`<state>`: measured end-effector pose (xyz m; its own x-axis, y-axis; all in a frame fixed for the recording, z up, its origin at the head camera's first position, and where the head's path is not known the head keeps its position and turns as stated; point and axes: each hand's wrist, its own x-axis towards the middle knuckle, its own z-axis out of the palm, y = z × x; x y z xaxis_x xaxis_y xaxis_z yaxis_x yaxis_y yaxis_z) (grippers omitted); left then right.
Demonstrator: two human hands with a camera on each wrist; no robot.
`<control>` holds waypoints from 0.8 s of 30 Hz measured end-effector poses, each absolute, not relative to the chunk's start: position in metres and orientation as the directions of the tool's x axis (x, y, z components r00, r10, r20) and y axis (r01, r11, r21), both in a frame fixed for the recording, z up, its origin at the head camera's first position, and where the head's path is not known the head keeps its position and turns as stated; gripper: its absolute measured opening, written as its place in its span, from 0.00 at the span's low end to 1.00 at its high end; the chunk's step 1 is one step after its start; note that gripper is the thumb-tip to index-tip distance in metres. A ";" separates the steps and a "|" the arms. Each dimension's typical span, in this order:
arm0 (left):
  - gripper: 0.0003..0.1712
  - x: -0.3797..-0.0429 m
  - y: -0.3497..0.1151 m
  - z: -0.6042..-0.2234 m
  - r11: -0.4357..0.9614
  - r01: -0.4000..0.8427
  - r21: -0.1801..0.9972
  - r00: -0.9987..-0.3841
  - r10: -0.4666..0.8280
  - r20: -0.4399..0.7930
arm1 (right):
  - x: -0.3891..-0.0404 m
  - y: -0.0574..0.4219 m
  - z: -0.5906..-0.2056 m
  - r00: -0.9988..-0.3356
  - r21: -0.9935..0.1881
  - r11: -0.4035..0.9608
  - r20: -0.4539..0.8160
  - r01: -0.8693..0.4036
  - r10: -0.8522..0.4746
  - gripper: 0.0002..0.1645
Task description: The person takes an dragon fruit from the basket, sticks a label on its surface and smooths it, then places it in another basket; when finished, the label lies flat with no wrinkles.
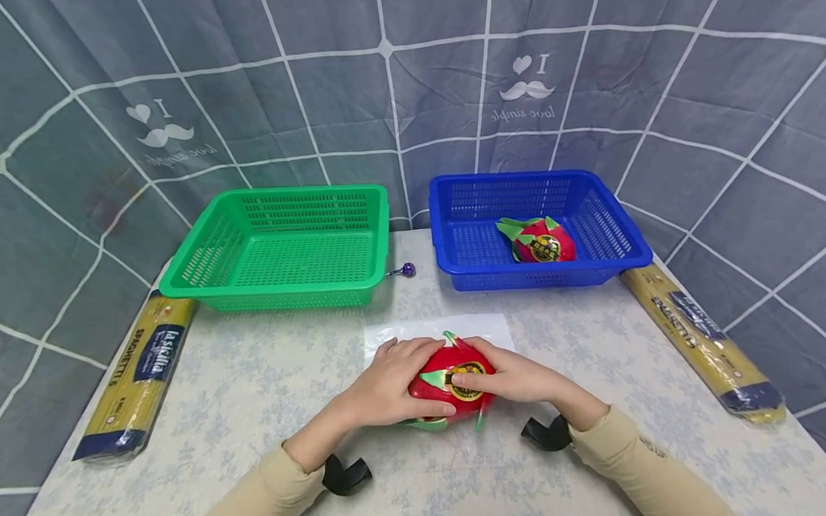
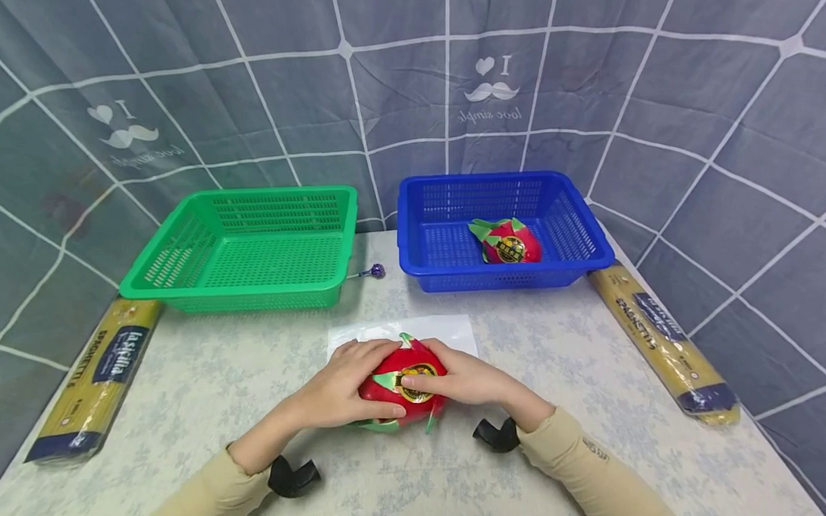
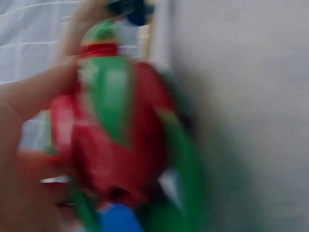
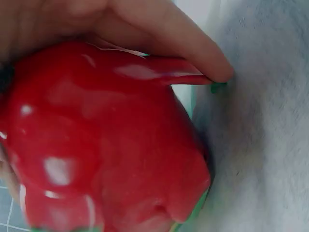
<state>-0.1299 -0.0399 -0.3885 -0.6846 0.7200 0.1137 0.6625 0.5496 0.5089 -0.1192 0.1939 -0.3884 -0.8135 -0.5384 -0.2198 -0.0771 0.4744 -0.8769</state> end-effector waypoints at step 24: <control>0.44 -0.120 -0.012 -0.410 0.592 0.651 0.474 -0.758 0.543 0.362 | -0.111 0.180 -0.396 -0.927 -0.847 0.519 -0.101 -0.110 -0.361 0.21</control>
<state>-0.1201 -0.0121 -0.4105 -0.7575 0.5434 0.3618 0.6514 0.5923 0.4743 -0.1108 0.1795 -0.3961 -0.9271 -0.3610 -0.1006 -0.1102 0.5193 -0.8475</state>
